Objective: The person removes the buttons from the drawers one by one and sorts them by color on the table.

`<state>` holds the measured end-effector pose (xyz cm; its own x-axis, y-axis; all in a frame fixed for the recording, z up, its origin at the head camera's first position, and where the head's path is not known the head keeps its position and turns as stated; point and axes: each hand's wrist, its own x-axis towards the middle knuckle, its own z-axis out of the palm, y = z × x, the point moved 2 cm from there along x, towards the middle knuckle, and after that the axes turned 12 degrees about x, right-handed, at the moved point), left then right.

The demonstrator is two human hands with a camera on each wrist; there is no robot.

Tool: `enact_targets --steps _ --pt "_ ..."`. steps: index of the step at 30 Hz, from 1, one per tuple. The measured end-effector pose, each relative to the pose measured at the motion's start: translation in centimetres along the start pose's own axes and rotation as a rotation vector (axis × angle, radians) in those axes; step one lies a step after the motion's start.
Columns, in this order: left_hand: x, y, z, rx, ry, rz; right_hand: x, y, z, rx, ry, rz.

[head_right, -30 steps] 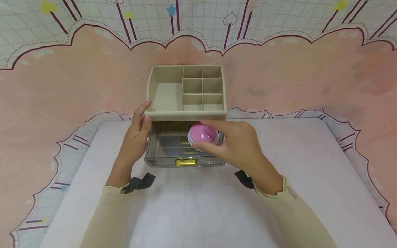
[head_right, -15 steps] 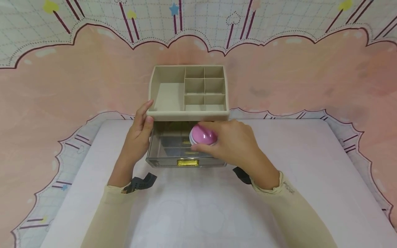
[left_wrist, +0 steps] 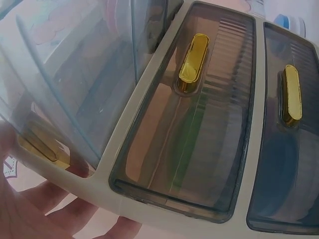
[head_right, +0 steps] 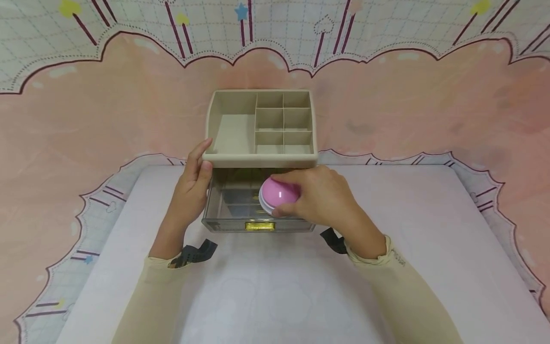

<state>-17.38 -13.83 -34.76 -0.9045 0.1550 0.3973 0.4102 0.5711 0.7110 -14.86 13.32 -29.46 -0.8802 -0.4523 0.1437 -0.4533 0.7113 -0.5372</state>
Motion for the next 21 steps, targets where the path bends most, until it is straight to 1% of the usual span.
enact_targets --steps 4,7,15,21 --pt "0.01 -0.02 -0.01 -0.007 -0.003 -0.003 0.04 -0.03 -0.02 0.031 -0.010 0.036" --pt "0.04 0.04 0.00 -0.012 -0.009 -0.003 -0.05 -0.06 -0.06 0.029 -0.005 0.056" --pt "0.05 -0.01 -0.16 0.001 -0.006 0.005 -0.17 -0.35 -0.03 0.014 0.045 0.032" --pt "0.00 -0.13 -0.16 -0.004 -0.008 0.006 -0.33 -0.74 -0.17 -0.021 0.047 0.077"
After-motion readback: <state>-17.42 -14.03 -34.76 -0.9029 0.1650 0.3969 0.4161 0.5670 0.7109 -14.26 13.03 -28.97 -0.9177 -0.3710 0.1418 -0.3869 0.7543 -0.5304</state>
